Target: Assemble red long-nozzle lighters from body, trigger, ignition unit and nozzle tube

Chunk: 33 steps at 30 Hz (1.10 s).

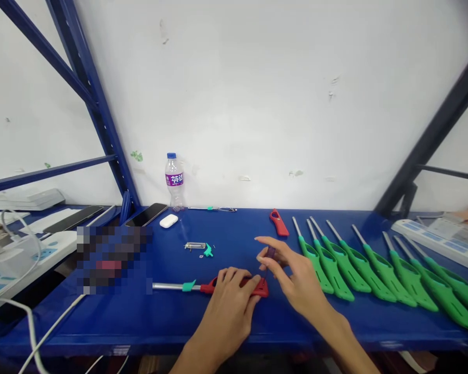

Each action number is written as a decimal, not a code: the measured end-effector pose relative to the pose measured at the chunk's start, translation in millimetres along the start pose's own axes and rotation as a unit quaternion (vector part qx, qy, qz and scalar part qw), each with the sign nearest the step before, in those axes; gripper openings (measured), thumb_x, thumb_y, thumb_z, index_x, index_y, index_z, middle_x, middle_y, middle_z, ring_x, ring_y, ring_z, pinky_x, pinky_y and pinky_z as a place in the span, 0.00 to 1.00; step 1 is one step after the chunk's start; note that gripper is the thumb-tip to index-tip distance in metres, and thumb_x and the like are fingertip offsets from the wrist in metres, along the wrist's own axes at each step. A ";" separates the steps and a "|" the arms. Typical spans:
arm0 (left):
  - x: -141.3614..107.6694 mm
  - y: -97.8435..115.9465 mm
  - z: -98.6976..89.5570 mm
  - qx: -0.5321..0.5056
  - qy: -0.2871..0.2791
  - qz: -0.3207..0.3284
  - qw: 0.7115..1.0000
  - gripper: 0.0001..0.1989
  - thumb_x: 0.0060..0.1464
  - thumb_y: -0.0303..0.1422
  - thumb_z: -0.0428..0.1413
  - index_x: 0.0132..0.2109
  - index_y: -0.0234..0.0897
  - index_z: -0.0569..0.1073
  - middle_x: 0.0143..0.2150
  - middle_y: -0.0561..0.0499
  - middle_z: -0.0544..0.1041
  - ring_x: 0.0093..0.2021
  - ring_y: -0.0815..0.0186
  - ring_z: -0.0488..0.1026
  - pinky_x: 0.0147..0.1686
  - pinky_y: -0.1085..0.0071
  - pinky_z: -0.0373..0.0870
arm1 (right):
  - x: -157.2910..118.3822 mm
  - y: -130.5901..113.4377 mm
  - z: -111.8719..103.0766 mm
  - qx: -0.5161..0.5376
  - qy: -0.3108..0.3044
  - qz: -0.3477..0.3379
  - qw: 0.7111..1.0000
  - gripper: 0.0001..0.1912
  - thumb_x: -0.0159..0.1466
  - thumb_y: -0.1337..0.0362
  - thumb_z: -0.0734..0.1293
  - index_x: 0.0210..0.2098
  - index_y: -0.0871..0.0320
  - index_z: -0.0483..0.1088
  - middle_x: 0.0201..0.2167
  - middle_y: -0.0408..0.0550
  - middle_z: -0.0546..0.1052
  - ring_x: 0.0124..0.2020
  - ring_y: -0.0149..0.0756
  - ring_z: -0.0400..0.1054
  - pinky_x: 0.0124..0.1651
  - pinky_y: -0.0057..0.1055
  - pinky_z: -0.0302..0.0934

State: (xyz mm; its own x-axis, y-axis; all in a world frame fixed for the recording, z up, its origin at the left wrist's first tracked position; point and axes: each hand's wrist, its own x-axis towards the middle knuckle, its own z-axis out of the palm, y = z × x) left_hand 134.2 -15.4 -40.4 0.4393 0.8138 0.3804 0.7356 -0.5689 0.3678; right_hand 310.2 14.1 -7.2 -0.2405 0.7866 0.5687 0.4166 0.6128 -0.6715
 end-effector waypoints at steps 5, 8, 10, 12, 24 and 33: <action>0.7 -3.2 3.4 0.020 -0.005 -0.001 1.000 0.20 0.64 0.24 0.50 0.60 0.44 0.69 0.52 0.48 0.73 0.50 0.57 0.68 0.54 0.53 0.66 | -2.2 12.4 11.6 0.025 0.069 -0.026 0.997 0.21 0.72 0.63 0.59 0.63 0.51 0.63 0.45 0.48 0.77 0.36 0.32 0.75 0.38 0.28 0.71; 3.5 -6.8 6.1 0.038 -0.012 0.009 0.999 0.20 0.63 0.24 0.50 0.60 0.41 0.69 0.53 0.47 0.73 0.50 0.55 0.68 0.53 0.52 0.67 | 0.3 16.3 15.8 0.042 0.095 -0.014 0.994 0.20 0.72 0.63 0.58 0.63 0.51 0.63 0.51 0.51 0.75 0.41 0.34 0.75 0.38 0.29 0.71; 5.3 -9.6 9.1 0.045 -0.014 0.018 0.999 0.21 0.62 0.23 0.50 0.60 0.41 0.69 0.54 0.46 0.73 0.50 0.55 0.69 0.52 0.53 0.68 | 2.0 18.7 17.2 0.059 0.101 -0.005 0.993 0.19 0.72 0.63 0.59 0.61 0.51 0.64 0.48 0.49 0.76 0.36 0.31 0.75 0.36 0.28 0.71; 6.8 -11.8 11.9 0.045 -0.015 0.024 0.999 0.21 0.62 0.22 0.50 0.60 0.41 0.69 0.54 0.46 0.73 0.51 0.55 0.68 0.53 0.53 0.68 | 2.5 21.1 18.4 0.061 0.114 -0.008 0.992 0.17 0.70 0.63 0.62 0.58 0.51 0.66 0.40 0.45 0.77 0.30 0.29 0.73 0.33 0.26 0.70; 13.8 -14.7 15.6 0.049 -0.016 0.012 0.999 0.20 0.62 0.22 0.51 0.59 0.41 0.70 0.53 0.46 0.74 0.50 0.55 0.70 0.50 0.53 0.69 | 4.9 17.8 17.2 0.028 0.120 -0.004 0.992 0.18 0.73 0.63 0.57 0.59 0.51 0.66 0.45 0.47 0.76 0.33 0.29 0.73 0.36 0.26 0.69; 12.5 -11.9 13.7 0.053 -0.018 0.001 0.998 0.21 0.62 0.23 0.49 0.60 0.41 0.69 0.53 0.45 0.73 0.49 0.54 0.70 0.50 0.51 0.70 | 7.7 15.0 16.4 -0.023 0.135 -0.037 0.990 0.16 0.71 0.64 0.61 0.56 0.49 0.70 0.41 0.46 0.73 0.34 0.30 0.70 0.37 0.27 0.69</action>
State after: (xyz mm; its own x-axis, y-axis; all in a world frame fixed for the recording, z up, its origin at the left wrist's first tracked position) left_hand 138.0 3.2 -51.6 0.4569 0.8178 0.3501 0.7845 -0.5559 0.2749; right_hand 300.2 30.5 -20.7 -0.0309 0.6872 0.7258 0.4468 0.6590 -0.6050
